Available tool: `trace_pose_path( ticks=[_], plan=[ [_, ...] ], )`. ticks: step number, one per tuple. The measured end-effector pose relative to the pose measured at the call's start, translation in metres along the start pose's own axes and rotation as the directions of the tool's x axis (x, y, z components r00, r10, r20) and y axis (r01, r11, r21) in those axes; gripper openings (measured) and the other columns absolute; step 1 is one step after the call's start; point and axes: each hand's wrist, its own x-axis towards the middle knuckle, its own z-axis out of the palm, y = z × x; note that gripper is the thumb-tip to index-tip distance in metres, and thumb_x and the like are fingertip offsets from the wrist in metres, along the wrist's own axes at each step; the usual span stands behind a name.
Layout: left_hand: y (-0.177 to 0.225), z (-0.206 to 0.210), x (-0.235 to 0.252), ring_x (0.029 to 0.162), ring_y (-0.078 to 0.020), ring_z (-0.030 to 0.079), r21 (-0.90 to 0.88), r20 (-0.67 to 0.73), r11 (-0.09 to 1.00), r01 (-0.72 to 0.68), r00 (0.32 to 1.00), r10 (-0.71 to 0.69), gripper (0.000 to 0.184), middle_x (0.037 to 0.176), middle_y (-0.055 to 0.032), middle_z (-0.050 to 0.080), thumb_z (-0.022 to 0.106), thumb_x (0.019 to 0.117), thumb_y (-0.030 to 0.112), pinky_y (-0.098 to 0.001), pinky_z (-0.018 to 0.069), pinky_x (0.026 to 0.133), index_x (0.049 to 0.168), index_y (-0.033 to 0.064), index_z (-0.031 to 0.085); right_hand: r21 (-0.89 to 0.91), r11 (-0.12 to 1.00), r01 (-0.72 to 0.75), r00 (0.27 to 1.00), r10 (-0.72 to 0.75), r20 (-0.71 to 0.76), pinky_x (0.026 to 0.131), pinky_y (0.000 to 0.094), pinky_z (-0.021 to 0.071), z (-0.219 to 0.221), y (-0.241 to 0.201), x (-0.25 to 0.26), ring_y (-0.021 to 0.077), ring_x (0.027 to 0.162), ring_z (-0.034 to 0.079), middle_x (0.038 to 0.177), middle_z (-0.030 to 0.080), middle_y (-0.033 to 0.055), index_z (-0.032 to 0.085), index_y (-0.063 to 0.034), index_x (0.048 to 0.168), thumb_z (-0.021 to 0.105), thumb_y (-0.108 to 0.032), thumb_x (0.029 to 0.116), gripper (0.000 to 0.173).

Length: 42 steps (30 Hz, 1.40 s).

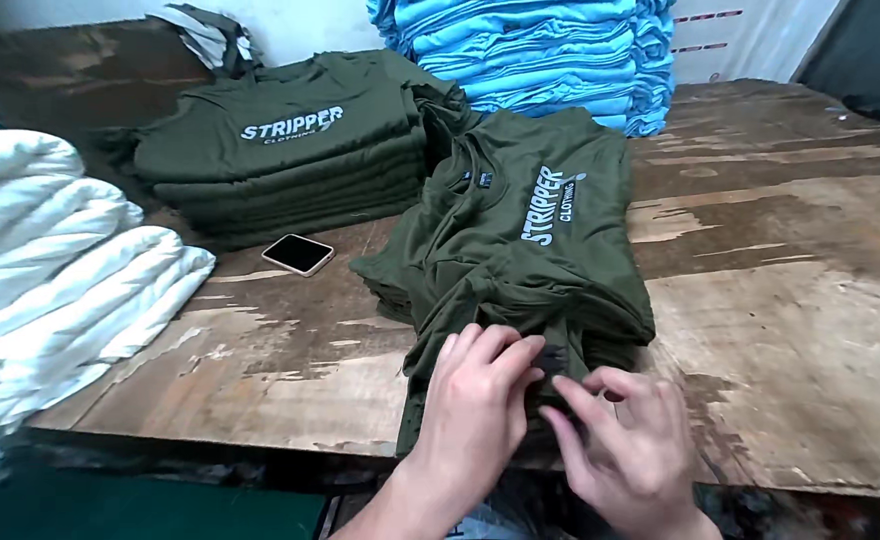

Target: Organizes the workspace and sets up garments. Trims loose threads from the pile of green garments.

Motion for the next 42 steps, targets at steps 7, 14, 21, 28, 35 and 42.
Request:
trace_pose_path(
  ticks=[7, 14, 21, 28, 35, 42],
  plan=[
    [-0.003, -0.007, -0.017, 0.091, -0.0094, 0.064, -0.062, 0.022, 0.998, -0.004, 1.0, 0.005, 0.019, 0.102, 0.0097, 0.071, 0.062, 0.099, 0.029, -0.035, 0.0503, 0.079, 0.11, 0.0259, 0.077, 0.546, 0.698, -0.463, 0.859, 0.505, 0.082, 0.077, 0.019, 0.056, 0.013, -0.009, -0.004, 0.007, 0.092, 0.065, 0.102, 0.067, 0.0012, 0.075, -0.0127, 0.091, 0.068, -0.023, 0.0961, 0.014],
    [0.006, -0.006, -0.01, 0.084, -0.012, 0.063, 0.03, -0.025, 0.996, -0.081, 0.996, 0.082, 0.017, 0.096, 0.0081, 0.072, 0.062, 0.099, 0.023, -0.0352, 0.0467, 0.074, 0.103, 0.0241, 0.078, 0.483, 0.844, -0.236, 0.964, 0.268, 0.003, 0.093, 0.0246, 0.0516, 0.012, -0.002, -0.028, 0.0046, 0.103, 0.061, 0.103, 0.063, -0.0058, 0.069, -0.0238, 0.094, 0.061, -0.041, 0.1016, 0.02],
    [0.018, -0.017, -0.003, 0.081, -0.0208, 0.062, 0.283, 0.048, 0.943, -0.174, 0.985, 0.168, 0.017, 0.091, 0.0004, 0.07, 0.062, 0.0952, 0.013, -0.0412, 0.0451, 0.074, 0.101, 0.0179, 0.077, 0.3, 0.943, -0.144, 0.989, 0.145, 0.021, 0.098, 0.0361, 0.0439, 0.004, 0.009, -0.044, 0.0088, 0.104, 0.06, 0.101, 0.065, -0.0063, 0.068, -0.0271, 0.088, 0.056, -0.049, 0.1006, 0.028],
    [0.03, -0.017, -0.002, 0.081, -0.0197, 0.062, 0.266, 0.002, 0.943, -0.199, 0.978, 0.206, 0.018, 0.094, 0.0003, 0.071, 0.063, 0.0962, 0.014, -0.0404, 0.0443, 0.075, 0.106, 0.0177, 0.077, 0.248, 0.95, -0.192, 0.978, 0.206, -0.033, 0.097, 0.0356, 0.0419, 0.002, 0.009, -0.041, 0.0103, 0.104, 0.059, 0.102, 0.068, -0.0055, 0.068, -0.0265, 0.081, 0.052, -0.049, 0.1015, 0.034],
    [0.028, -0.009, 0.0, 0.081, -0.0196, 0.062, 0.277, 0.061, 0.933, -0.23, 0.973, 0.222, 0.017, 0.091, 0.0005, 0.07, 0.061, 0.0953, 0.011, -0.0403, 0.0448, 0.075, 0.101, 0.0163, 0.077, 0.236, 0.952, -0.193, 0.978, 0.206, -0.032, 0.098, 0.0366, 0.0414, 0.0, 0.01, -0.041, 0.0105, 0.105, 0.059, 0.102, 0.068, -0.0055, 0.068, -0.0264, 0.08, 0.053, -0.047, 0.1011, 0.032],
    [0.032, -0.014, -0.002, 0.081, -0.0201, 0.062, 0.321, 0.038, 0.922, -0.218, 0.975, 0.217, 0.018, 0.092, -0.0002, 0.071, 0.063, 0.0943, 0.01, -0.0425, 0.0438, 0.078, 0.102, 0.0164, 0.077, 0.217, 0.955, -0.204, 0.976, 0.216, -0.035, 0.098, 0.0378, 0.041, -0.002, 0.012, -0.042, 0.0105, 0.105, 0.059, 0.103, 0.068, -0.0058, 0.068, -0.0271, 0.08, 0.052, -0.047, 0.1014, 0.033]
  ],
)
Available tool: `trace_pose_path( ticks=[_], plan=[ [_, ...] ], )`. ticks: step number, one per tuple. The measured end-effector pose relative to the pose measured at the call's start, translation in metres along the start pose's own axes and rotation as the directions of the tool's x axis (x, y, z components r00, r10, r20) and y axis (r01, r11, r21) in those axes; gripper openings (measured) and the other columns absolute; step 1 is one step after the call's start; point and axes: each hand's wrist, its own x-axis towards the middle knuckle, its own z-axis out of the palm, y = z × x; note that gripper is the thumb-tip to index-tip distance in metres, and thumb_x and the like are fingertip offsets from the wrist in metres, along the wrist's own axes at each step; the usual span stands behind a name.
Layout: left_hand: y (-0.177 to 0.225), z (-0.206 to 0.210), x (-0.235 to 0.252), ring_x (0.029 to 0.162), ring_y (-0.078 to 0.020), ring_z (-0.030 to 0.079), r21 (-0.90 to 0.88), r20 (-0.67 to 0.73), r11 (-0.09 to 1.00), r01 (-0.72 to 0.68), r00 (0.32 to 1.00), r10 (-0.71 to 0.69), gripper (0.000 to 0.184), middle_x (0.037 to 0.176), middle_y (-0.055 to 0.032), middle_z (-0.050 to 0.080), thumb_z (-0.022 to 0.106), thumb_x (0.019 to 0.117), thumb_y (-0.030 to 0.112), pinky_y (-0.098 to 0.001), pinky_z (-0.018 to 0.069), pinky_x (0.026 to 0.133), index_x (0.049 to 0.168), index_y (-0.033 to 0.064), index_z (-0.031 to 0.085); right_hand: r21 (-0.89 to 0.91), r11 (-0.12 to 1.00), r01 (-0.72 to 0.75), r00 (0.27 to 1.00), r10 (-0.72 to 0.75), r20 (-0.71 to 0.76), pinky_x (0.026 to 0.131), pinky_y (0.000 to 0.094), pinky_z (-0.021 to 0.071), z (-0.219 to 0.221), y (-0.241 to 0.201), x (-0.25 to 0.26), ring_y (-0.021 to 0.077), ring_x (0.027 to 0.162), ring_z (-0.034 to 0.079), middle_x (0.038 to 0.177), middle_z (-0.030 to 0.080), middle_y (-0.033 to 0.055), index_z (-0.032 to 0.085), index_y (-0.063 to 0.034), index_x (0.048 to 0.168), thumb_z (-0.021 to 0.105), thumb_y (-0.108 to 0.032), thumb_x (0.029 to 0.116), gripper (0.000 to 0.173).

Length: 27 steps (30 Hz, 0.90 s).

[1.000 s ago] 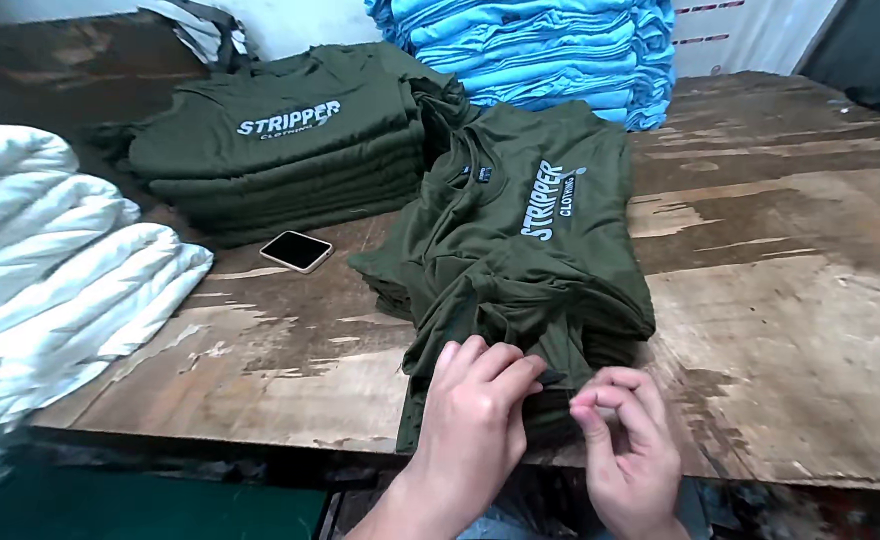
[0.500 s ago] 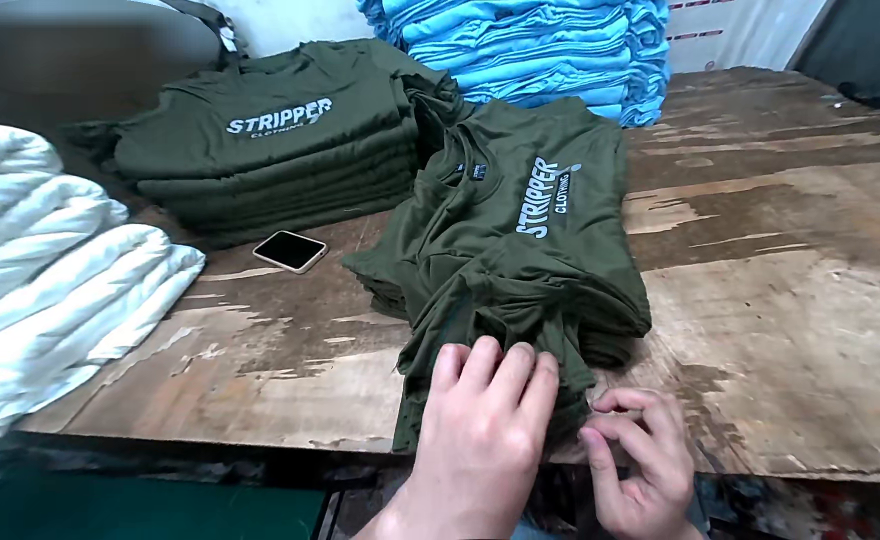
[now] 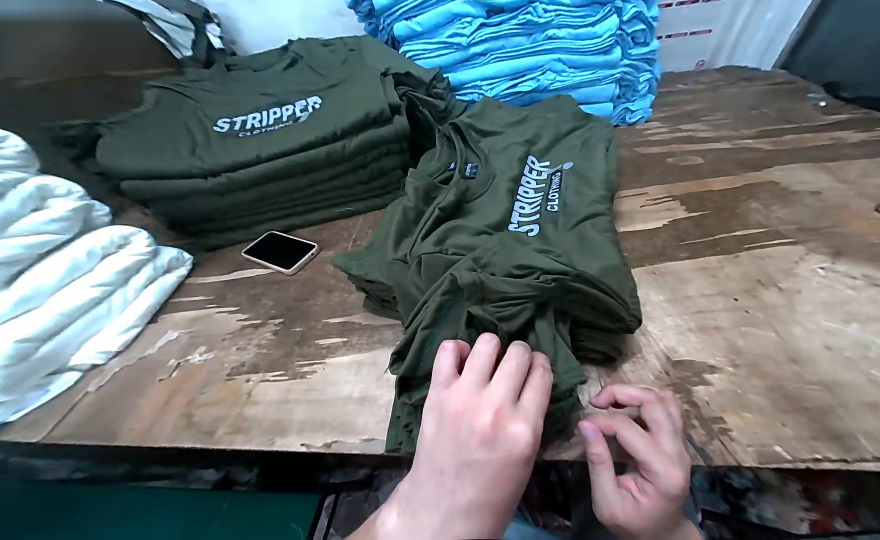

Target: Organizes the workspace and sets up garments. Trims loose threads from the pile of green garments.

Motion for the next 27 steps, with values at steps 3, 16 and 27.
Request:
trace_pose_path(
  ticks=[3, 16, 27],
  plan=[
    [0.001, 0.004, 0.0, 0.081, -0.0203, 0.062, -0.016, 0.004, 1.0, -0.002, 1.0, 0.002, 0.018, 0.091, -0.0001, 0.071, 0.062, 0.0945, 0.01, -0.0417, 0.0445, 0.077, 0.1, 0.0162, 0.077, -0.004, 1.0, 0.007, 1.0, -0.007, 0.0, 0.098, 0.0378, 0.0414, 0.0, 0.0, 0.001, 0.0106, 0.105, 0.059, 0.102, 0.068, -0.0058, 0.068, -0.0272, 0.081, 0.053, -0.047, 0.101, 0.032],
    [-0.032, 0.031, -0.018, 0.079, -0.0035, 0.063, -0.496, 0.233, 0.811, 0.31, 0.947, -0.22, 0.021, 0.083, 0.0119, 0.065, 0.064, 0.0824, 0.018, -0.03, 0.0547, 0.073, 0.096, 0.0246, 0.077, -0.156, 0.987, 0.034, 0.998, -0.041, -0.038, 0.096, 0.044, 0.0459, 0.018, -0.02, 0.02, 0.0179, 0.102, 0.064, 0.105, 0.068, 0.0041, 0.066, -0.0164, 0.109, 0.074, -0.049, 0.0858, 0.041],
    [-0.045, 0.023, 0.01, 0.073, -0.003, 0.066, -0.688, 0.36, 0.499, 0.527, 0.845, -0.396, 0.02, 0.086, 0.0087, 0.071, 0.063, 0.0957, 0.006, -0.023, 0.0566, 0.063, 0.107, 0.0204, 0.072, 0.508, 0.839, -0.193, 0.981, 0.174, 0.087, 0.077, 0.0244, 0.06, 0.046, -0.026, 0.059, 0.0073, 0.092, 0.068, 0.106, 0.068, -0.0022, 0.063, -0.0149, 0.122, 0.077, -0.025, 0.0925, 0.035]
  ],
)
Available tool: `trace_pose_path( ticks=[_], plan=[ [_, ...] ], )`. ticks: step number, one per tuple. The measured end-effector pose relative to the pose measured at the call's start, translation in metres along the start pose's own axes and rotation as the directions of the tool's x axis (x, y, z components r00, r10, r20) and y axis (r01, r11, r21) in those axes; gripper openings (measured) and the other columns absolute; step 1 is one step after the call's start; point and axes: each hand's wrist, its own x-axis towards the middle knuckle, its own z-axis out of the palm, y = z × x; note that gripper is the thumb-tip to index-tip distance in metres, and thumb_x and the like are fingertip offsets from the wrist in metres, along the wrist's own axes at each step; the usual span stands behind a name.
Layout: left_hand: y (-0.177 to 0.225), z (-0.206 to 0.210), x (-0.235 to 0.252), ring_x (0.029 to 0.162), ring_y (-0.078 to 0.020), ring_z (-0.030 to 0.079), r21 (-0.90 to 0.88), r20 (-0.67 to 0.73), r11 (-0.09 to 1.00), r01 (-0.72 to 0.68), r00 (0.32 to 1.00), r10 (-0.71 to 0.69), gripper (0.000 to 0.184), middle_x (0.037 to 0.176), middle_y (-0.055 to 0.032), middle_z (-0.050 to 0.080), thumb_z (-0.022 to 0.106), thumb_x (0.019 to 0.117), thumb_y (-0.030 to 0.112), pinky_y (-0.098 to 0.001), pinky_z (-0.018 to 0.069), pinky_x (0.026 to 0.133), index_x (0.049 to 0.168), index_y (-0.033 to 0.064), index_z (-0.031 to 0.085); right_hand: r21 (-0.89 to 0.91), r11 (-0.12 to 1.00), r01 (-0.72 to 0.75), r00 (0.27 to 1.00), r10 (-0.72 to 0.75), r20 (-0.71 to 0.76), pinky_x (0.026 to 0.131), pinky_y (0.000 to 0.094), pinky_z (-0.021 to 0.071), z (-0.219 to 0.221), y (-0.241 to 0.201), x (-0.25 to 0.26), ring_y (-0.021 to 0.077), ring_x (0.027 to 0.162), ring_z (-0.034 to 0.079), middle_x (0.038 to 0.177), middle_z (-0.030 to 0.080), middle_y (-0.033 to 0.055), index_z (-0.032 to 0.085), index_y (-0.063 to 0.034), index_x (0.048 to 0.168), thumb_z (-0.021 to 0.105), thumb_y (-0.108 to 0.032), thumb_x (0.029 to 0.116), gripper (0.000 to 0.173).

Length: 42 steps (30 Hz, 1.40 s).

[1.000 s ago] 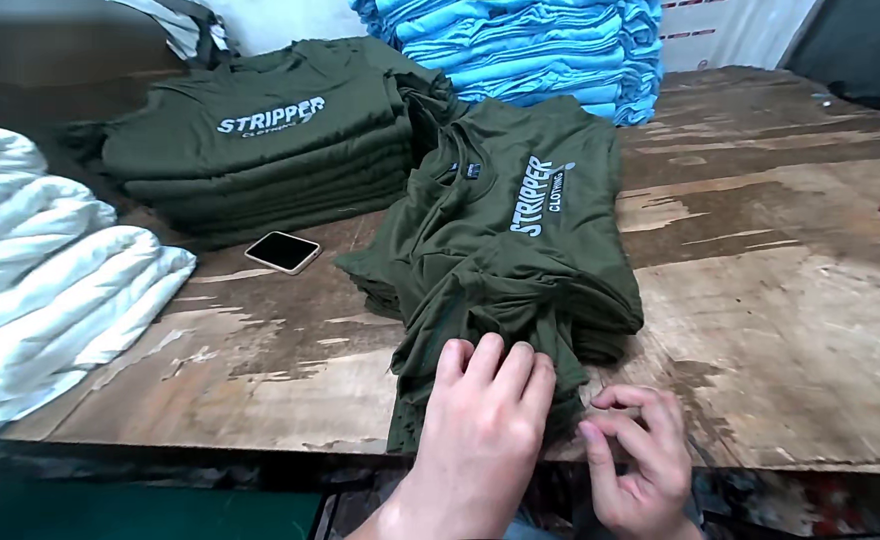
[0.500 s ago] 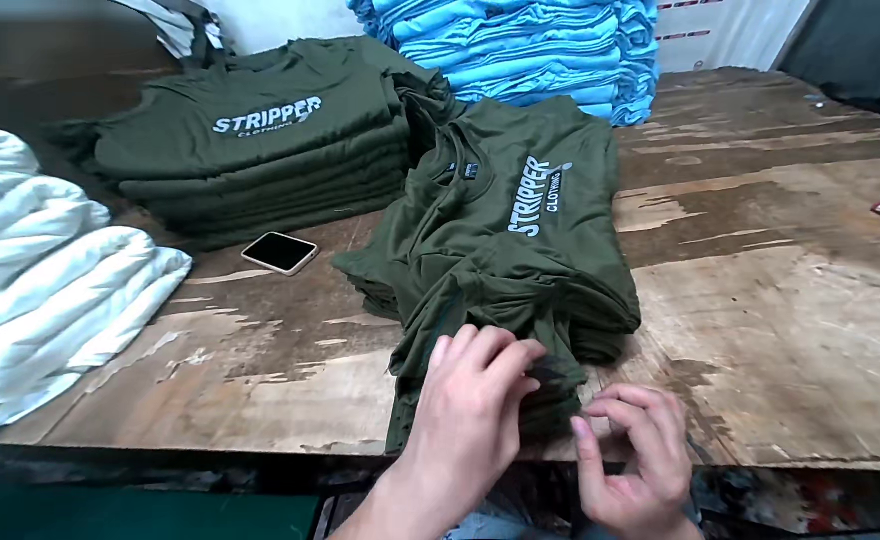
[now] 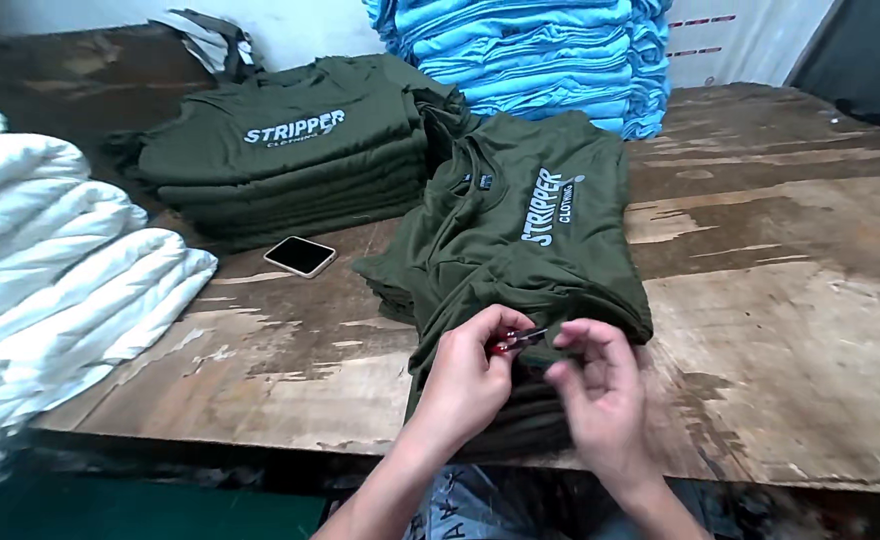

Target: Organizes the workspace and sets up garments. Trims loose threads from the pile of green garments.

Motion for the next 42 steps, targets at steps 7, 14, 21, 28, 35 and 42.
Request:
trace_pose_path(
  ticks=[7, 14, 21, 28, 35, 42],
  plan=[
    [-0.003, -0.004, -0.018, 0.084, -0.0077, 0.07, -0.139, 0.065, 0.988, -0.061, 0.995, 0.071, 0.037, 0.093, 0.0058, 0.073, 0.073, 0.0913, 0.014, -0.0266, 0.0618, 0.075, 0.128, 0.0185, 0.069, -0.569, 0.719, 0.398, 0.882, -0.471, 0.022, 0.103, 0.0362, 0.0346, -0.039, 0.002, -0.034, 0.0092, 0.101, 0.057, 0.105, 0.069, -0.01, 0.075, -0.0259, 0.105, 0.064, -0.018, 0.0965, 0.017],
    [-0.008, -0.001, -0.036, 0.1, -0.0129, 0.061, 0.431, -0.087, 0.687, -0.584, 0.731, 0.676, 0.017, 0.103, 0.0057, 0.07, 0.07, 0.097, 0.025, -0.0417, 0.0409, 0.096, 0.112, 0.0292, 0.074, -0.547, 0.74, 0.39, 0.892, -0.452, 0.025, 0.097, 0.0275, 0.0358, -0.043, -0.003, -0.047, 0.006, 0.096, 0.053, 0.101, 0.061, -0.0102, 0.066, -0.0257, 0.104, 0.057, -0.02, 0.1007, 0.011],
    [-0.008, 0.006, -0.041, 0.093, -0.0209, 0.06, 0.638, 0.045, 0.462, -0.616, 0.628, 0.777, 0.02, 0.102, -0.003, 0.072, 0.059, 0.0999, 0.014, -0.04, 0.0407, 0.089, 0.116, 0.0169, 0.072, -0.617, 0.664, 0.422, 0.866, -0.497, 0.058, 0.1, 0.0304, 0.0326, -0.038, 0.001, -0.046, 0.0074, 0.096, 0.052, 0.102, 0.061, -0.0099, 0.065, -0.0275, 0.106, 0.058, -0.023, 0.0995, 0.01],
    [-0.005, 0.014, -0.04, 0.096, -0.0201, 0.058, 0.625, 0.049, 0.428, -0.653, 0.581, 0.813, 0.021, 0.104, -0.0044, 0.069, 0.061, 0.1009, 0.016, -0.0392, 0.0396, 0.093, 0.12, 0.0166, 0.07, -0.62, 0.647, 0.444, 0.852, -0.52, 0.067, 0.103, 0.0307, 0.0312, -0.038, 0.004, -0.046, 0.0074, 0.099, 0.052, 0.104, 0.061, -0.0097, 0.064, -0.0275, 0.107, 0.057, -0.024, 0.1003, 0.011],
    [-0.008, 0.002, -0.028, 0.094, -0.0196, 0.062, 0.627, -0.069, 0.573, -0.528, 0.695, 0.716, 0.018, 0.104, 0.0003, 0.073, 0.068, 0.0966, 0.019, -0.0424, 0.0434, 0.087, 0.112, 0.023, 0.075, -0.515, 0.713, 0.476, 0.86, -0.501, 0.101, 0.102, 0.0308, 0.0333, -0.044, 0.005, -0.045, 0.0071, 0.096, 0.053, 0.1, 0.062, -0.0099, 0.064, -0.0274, 0.104, 0.056, -0.023, 0.0998, 0.009],
    [-0.004, -0.003, -0.023, 0.09, -0.0136, 0.058, 0.469, -0.028, 0.74, -0.483, 0.829, 0.559, 0.032, 0.094, 0.0037, 0.065, 0.073, 0.0924, 0.044, -0.0376, 0.0451, 0.081, 0.118, 0.0243, 0.076, -0.178, 0.831, 0.527, 0.599, -0.214, 0.772, 0.084, 0.0404, 0.0484, -0.065, -0.015, -0.043, 0.0186, 0.078, 0.063, 0.082, 0.068, -0.0005, 0.073, -0.0202, 0.087, 0.062, -0.019, 0.0974, 0.015]
  ],
)
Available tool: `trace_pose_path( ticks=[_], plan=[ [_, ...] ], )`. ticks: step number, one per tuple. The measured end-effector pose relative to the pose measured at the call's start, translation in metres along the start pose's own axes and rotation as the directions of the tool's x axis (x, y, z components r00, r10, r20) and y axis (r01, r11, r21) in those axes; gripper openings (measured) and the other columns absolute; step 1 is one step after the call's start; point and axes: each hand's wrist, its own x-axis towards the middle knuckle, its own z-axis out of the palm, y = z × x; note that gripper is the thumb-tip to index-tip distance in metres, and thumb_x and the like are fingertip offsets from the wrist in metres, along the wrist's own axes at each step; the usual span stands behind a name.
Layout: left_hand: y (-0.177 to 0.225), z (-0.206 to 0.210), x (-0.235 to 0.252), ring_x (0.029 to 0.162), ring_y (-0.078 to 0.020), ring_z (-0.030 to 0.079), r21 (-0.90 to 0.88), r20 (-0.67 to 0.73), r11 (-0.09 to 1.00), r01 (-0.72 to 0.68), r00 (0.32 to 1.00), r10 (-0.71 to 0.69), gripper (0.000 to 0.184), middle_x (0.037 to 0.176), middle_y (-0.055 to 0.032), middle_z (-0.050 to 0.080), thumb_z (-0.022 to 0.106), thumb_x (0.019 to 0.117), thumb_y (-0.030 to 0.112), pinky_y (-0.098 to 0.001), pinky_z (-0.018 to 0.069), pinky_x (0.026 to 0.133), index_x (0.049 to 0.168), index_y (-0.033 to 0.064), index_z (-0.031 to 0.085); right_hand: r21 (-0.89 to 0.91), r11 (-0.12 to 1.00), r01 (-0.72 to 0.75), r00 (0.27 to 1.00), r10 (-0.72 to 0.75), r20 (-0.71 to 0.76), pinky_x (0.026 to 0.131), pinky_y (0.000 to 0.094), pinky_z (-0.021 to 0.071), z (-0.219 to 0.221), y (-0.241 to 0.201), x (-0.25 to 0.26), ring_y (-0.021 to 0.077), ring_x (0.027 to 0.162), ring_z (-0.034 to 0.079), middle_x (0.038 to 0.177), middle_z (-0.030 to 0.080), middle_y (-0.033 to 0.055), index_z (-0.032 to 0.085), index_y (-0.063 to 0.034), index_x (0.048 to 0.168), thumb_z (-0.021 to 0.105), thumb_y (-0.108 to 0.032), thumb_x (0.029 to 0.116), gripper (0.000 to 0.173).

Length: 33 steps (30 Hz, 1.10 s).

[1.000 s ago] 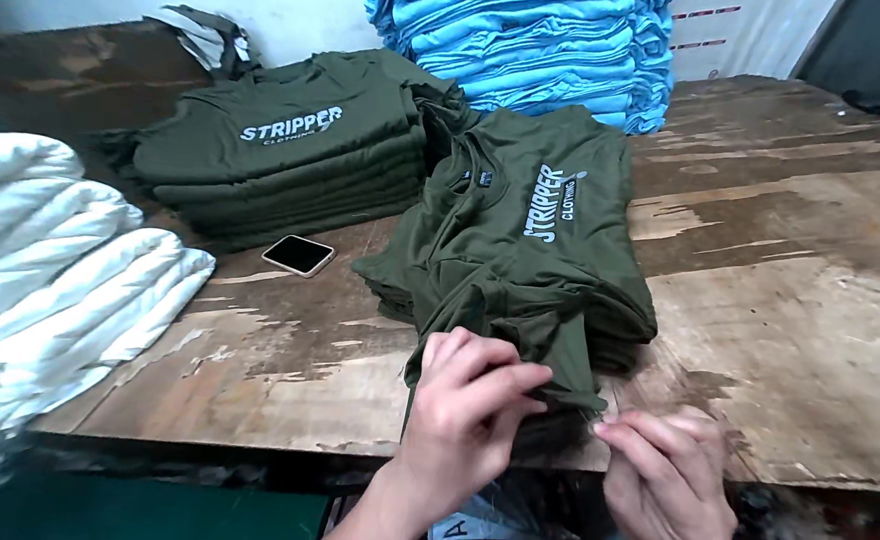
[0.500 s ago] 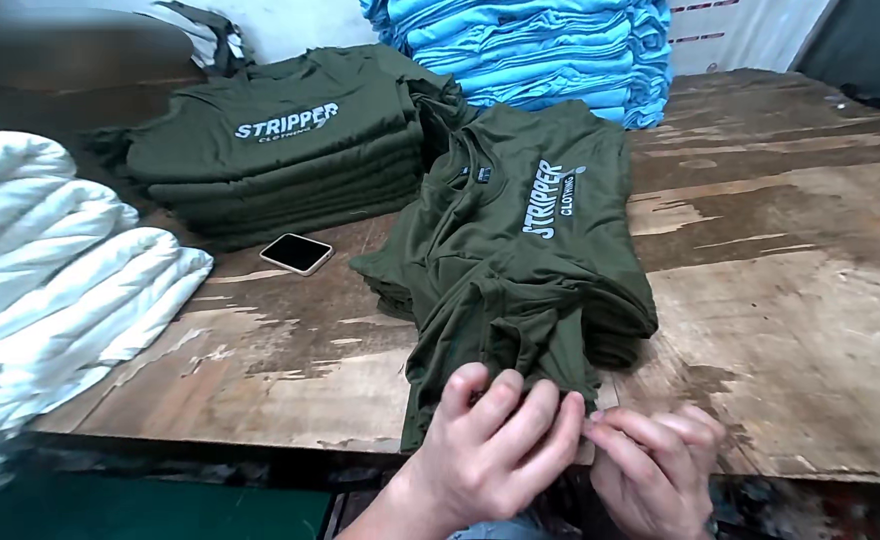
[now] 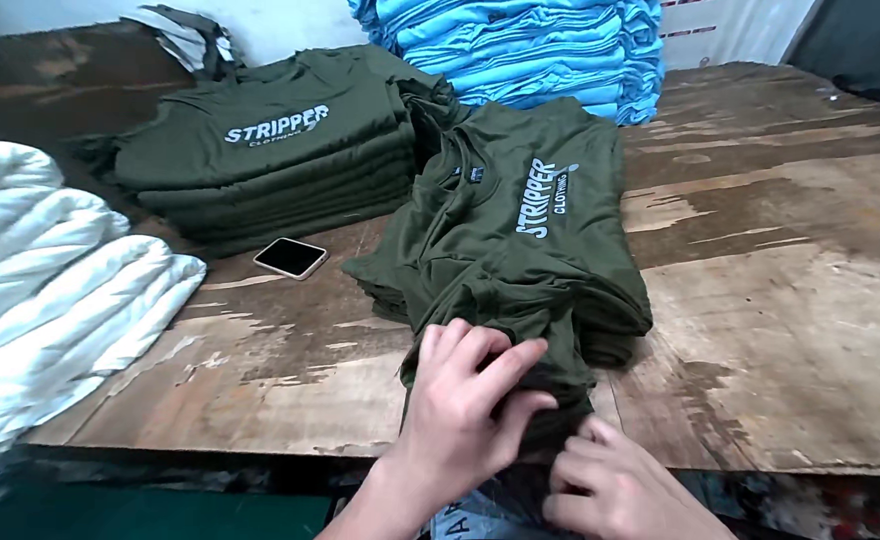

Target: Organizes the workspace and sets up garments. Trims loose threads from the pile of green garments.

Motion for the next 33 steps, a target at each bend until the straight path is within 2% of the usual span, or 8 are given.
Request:
trace_pose_path(
  ticks=[4, 7, 9, 12, 16, 22, 28, 33],
  plan=[
    [-0.006, 0.014, 0.013, 0.075, -0.0116, 0.062, -0.06, 0.079, 0.998, -0.013, 0.997, 0.018, 0.01, 0.079, 0.0032, 0.064, 0.065, 0.0914, 0.018, -0.0321, 0.0514, 0.07, 0.097, 0.0131, 0.072, -0.142, 0.968, -0.208, 0.957, 0.172, -0.233, 0.077, 0.0397, 0.0503, 0.0, -0.002, 0.0, 0.0184, 0.065, 0.062, 0.064, 0.063, 0.002, 0.067, -0.0145, 0.073, 0.06, -0.057, 0.0976, 0.05],
    [-0.028, 0.008, 0.028, 0.069, -0.0136, 0.059, -0.112, -0.035, 0.994, 0.001, 0.999, -0.005, 0.03, 0.078, -0.0022, 0.062, 0.061, 0.0839, 0.004, -0.031, 0.053, 0.064, 0.111, 0.0078, 0.073, -0.047, 0.89, -0.453, 0.812, 0.39, -0.435, 0.091, 0.0407, 0.0556, 0.001, 0.013, 0.014, 0.0235, 0.105, 0.065, 0.117, 0.064, 0.0138, 0.071, -0.0217, 0.117, 0.073, -0.041, 0.0915, 0.032],
    [-0.05, -0.002, 0.036, 0.067, -0.0107, 0.052, -0.078, -0.098, 0.997, -0.004, 0.995, -0.004, 0.022, 0.075, -0.0021, 0.055, 0.06, 0.086, 0.005, -0.025, 0.0444, 0.061, 0.098, 0.0094, 0.078, 0.179, 0.875, -0.45, 0.768, 0.481, -0.423, 0.083, 0.0301, 0.0629, 0.0, 0.025, 0.014, 0.0139, 0.1, 0.069, 0.12, 0.066, 0.0095, 0.079, -0.0202, 0.107, 0.076, -0.018, 0.0865, 0.021],
    [-0.071, -0.013, 0.042, 0.063, -0.0071, 0.051, 0.056, -0.047, 0.998, 0.038, 0.998, -0.035, 0.017, 0.071, 0.003, 0.054, 0.064, 0.0797, 0.013, -0.0254, 0.0416, 0.056, 0.085, 0.0152, 0.08, 0.193, 0.882, -0.429, 0.859, 0.465, -0.215, 0.078, 0.0234, 0.059, -0.03, 0.022, -0.005, 0.0076, 0.09, 0.067, 0.1, 0.07, 0.0024, 0.078, -0.017, 0.086, 0.071, -0.012, 0.089, 0.009],
    [-0.046, -0.017, 0.038, 0.064, -0.0071, 0.058, 0.206, 0.084, 0.951, 0.228, 0.965, -0.25, 0.027, 0.072, 0.0086, 0.059, 0.065, 0.0837, 0.046, -0.0324, 0.05, 0.054, 0.092, 0.0264, 0.081, -0.18, 0.812, -0.556, 0.723, 0.578, 0.377, 0.09, 0.0593, 0.052, -0.088, -0.01, -0.002, 0.0372, 0.103, 0.069, 0.113, 0.073, 0.0145, 0.078, -0.0144, 0.109, 0.077, -0.022, 0.0898, 0.021],
    [-0.008, 0.008, 0.039, 0.073, -0.0262, 0.067, 0.26, -0.011, 0.933, 0.25, 0.966, -0.257, 0.02, 0.079, -0.0076, 0.064, 0.073, 0.0798, -0.001, -0.0467, 0.0567, 0.065, 0.098, 0.0069, 0.069, -0.228, 0.789, -0.571, 0.774, 0.425, -0.469, 0.065, 0.036, 0.0539, -0.025, -0.013, 0.049, 0.0178, 0.079, 0.066, 0.086, 0.07, 0.0002, 0.079, -0.0205, 0.09, 0.066, -0.043, 0.0928, 0.026],
    [-0.01, 0.003, 0.01, 0.097, -0.0148, 0.063, 0.091, 0.171, 0.987, 0.132, 0.974, -0.146, 0.025, 0.103, 0.0048, 0.068, 0.07, 0.0924, 0.032, -0.0379, 0.0542, 0.082, 0.116, 0.0247, 0.076, -0.088, 0.815, -0.573, 0.683, 0.415, -0.602, 0.075, 0.0282, 0.0542, 0.008, -0.002, 0.041, 0.0127, 0.087, 0.064, 0.091, 0.068, 0.0024, 0.077, -0.0171, 0.081, 0.069, -0.027, 0.0861, 0.014],
    [0.005, -0.01, 0.005, 0.087, -0.0177, 0.063, 0.203, 0.188, 0.979, 0.004, 0.981, -0.043, 0.019, 0.097, 0.0032, 0.069, 0.064, 0.0961, 0.023, -0.0381, 0.0488, 0.074, 0.107, 0.0238, 0.079, -0.035, 0.818, -0.574, 0.631, 0.414, -0.656, 0.077, 0.0243, 0.0533, 0.011, -0.002, 0.038, 0.0097, 0.089, 0.063, 0.092, 0.066, 0.0021, 0.075, -0.0165, 0.082, 0.068, -0.027, 0.0856, 0.013]
  ],
)
